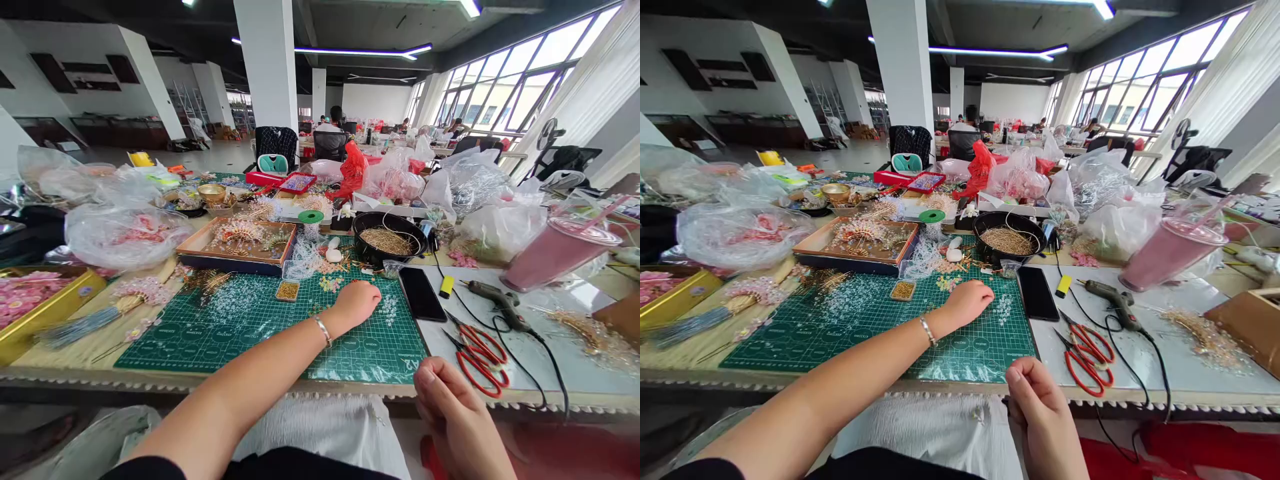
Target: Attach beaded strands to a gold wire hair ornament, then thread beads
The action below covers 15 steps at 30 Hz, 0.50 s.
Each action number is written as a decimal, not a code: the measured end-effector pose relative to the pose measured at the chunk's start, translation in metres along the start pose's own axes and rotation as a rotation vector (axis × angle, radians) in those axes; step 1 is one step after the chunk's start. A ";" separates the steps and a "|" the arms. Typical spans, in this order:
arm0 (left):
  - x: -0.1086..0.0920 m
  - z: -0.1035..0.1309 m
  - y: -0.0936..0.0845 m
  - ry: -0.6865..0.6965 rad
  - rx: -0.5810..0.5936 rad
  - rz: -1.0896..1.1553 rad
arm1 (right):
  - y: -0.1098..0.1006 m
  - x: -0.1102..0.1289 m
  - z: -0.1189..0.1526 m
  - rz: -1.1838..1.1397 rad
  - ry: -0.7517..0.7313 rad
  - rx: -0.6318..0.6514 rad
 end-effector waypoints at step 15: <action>-0.057 0.137 -0.010 -0.221 -0.050 1.730 | 0.057 0.036 0.009 0.694 -0.731 -0.152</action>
Point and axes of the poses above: each hand's wrist, its own z-axis away from the middle knuckle, its own y-axis out of the palm, x = y × z, the point moved 3 cm from there along -z, towards the middle knuckle, and after that the axes turned 8 degrees about x, right-handed, at the moved point
